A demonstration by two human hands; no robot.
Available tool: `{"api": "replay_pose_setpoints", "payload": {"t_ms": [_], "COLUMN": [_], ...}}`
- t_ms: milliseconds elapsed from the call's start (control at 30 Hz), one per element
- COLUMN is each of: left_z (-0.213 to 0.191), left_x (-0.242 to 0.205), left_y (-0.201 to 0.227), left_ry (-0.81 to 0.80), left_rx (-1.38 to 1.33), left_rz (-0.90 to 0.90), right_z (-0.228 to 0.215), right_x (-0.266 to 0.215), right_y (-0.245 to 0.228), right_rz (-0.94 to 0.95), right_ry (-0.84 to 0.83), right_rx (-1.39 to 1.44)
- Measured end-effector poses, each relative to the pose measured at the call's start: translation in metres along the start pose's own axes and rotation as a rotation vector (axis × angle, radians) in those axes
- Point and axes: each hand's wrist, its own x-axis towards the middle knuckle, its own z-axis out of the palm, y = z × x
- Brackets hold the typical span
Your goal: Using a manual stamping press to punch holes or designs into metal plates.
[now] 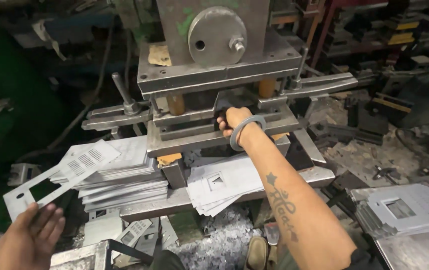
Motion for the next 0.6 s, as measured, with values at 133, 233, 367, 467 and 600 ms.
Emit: {"api": "replay_pose_setpoints", "payload": {"t_ms": [133,233,367,467,600], "left_z": [0.0,-0.001,0.001,-0.014,0.003], "left_x": [-0.022,-0.031,-0.036,-0.018,-0.047], "left_y": [0.003,0.008,0.015,0.005,0.01], "left_ry": [0.003,-0.075,-0.001,-0.051,-0.081], "left_rx": [0.008,-0.039,-0.139,-0.231,-0.272], "left_rz": [-0.033,-0.052,0.012,0.021,-0.014], "right_z": [0.0,0.0,0.001,0.007,-0.006], "right_x": [-0.003,-0.005,-0.006,-0.007,0.011], "right_y": [0.0,-0.001,-0.006,-0.012,-0.005], "right_rz": [-0.001,0.0,0.043,0.123,0.182], "right_ry": [-0.004,-0.016,0.009,0.03,0.024], "right_rx": [-0.024,-0.014,0.034,0.125,0.274]}}
